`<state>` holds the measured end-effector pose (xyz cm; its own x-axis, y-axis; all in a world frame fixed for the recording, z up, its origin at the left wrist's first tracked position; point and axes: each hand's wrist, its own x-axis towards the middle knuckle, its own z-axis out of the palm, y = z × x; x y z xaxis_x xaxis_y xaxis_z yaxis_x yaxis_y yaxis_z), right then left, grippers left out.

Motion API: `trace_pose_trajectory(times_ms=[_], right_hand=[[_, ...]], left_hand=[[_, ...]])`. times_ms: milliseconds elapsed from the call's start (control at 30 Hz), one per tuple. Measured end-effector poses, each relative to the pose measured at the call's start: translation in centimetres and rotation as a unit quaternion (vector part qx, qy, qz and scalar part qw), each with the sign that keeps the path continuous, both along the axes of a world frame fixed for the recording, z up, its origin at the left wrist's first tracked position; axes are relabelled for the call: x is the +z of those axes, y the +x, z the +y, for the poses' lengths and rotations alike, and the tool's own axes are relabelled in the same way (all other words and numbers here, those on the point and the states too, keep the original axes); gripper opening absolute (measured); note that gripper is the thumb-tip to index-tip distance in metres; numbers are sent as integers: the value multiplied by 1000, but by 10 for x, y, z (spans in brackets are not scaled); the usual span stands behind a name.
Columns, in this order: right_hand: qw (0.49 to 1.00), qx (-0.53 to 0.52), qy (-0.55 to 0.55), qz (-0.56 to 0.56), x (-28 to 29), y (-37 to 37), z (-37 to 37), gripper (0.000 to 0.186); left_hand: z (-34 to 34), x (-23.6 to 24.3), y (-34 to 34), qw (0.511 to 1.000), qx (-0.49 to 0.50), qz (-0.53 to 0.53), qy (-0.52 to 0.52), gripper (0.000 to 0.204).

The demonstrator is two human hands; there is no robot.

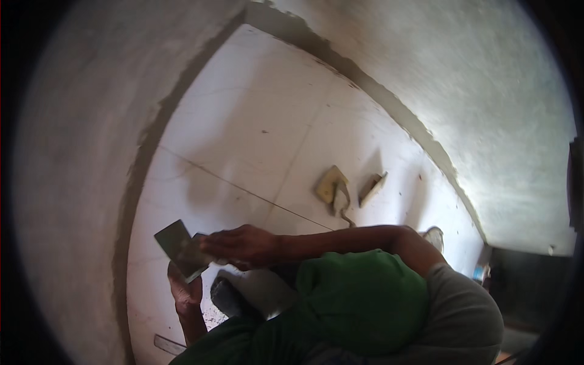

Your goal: The person applies plaster to the junction between a wall and a tiled floor using a metal trowel and a rectangular spreader, smoothing the material along the corner and scraping excess plaster between the tools.

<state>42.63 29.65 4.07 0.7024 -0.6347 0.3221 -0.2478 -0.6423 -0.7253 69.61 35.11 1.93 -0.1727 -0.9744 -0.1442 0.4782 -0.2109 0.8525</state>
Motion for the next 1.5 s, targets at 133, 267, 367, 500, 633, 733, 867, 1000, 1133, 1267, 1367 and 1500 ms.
trace_pose_trajectory(times_ms=[133,267,367,500,633,733,867,1000,1133,1267,1367,1500], right_hand=[[993,-36,71,88,-18,-12,-3,74],[981,-122,148,-43,-8,-12,-6,42],[939,-139,281,-139,25,2,-25,19],[722,-64,642,-251,24,-9,-39,20],[653,-69,717,-233,-35,-19,-18,22],[683,-163,693,-164,-30,-37,-15,24],[696,-154,684,-153,-29,-29,-14,26],[738,-117,659,-83,-27,-20,-8,25],[754,-82,646,-88,-40,-10,2,25],[800,-85,592,-52,-37,-19,8,24],[803,-70,589,-59,-50,-29,5,26],[890,-24,452,-45,-32,-13,-40,24]], left_hand=[[24,-51,71,948,172,180,201,60],[11,-26,70,957,28,-285,53,51],[17,-50,75,967,99,113,206,52],[26,-37,51,958,-49,-266,96,53],[38,-42,62,973,68,-87,202,52],[29,-21,71,944,37,-313,100,47],[31,-9,97,783,-20,-621,-34,42],[50,-20,105,964,112,-238,24,48],[84,-28,117,723,45,-687,-60,43],[99,-20,118,801,-4,-599,4,51],[84,-23,94,774,-3,-631,-58,55],[74,-71,105,837,41,-536,101,46]])
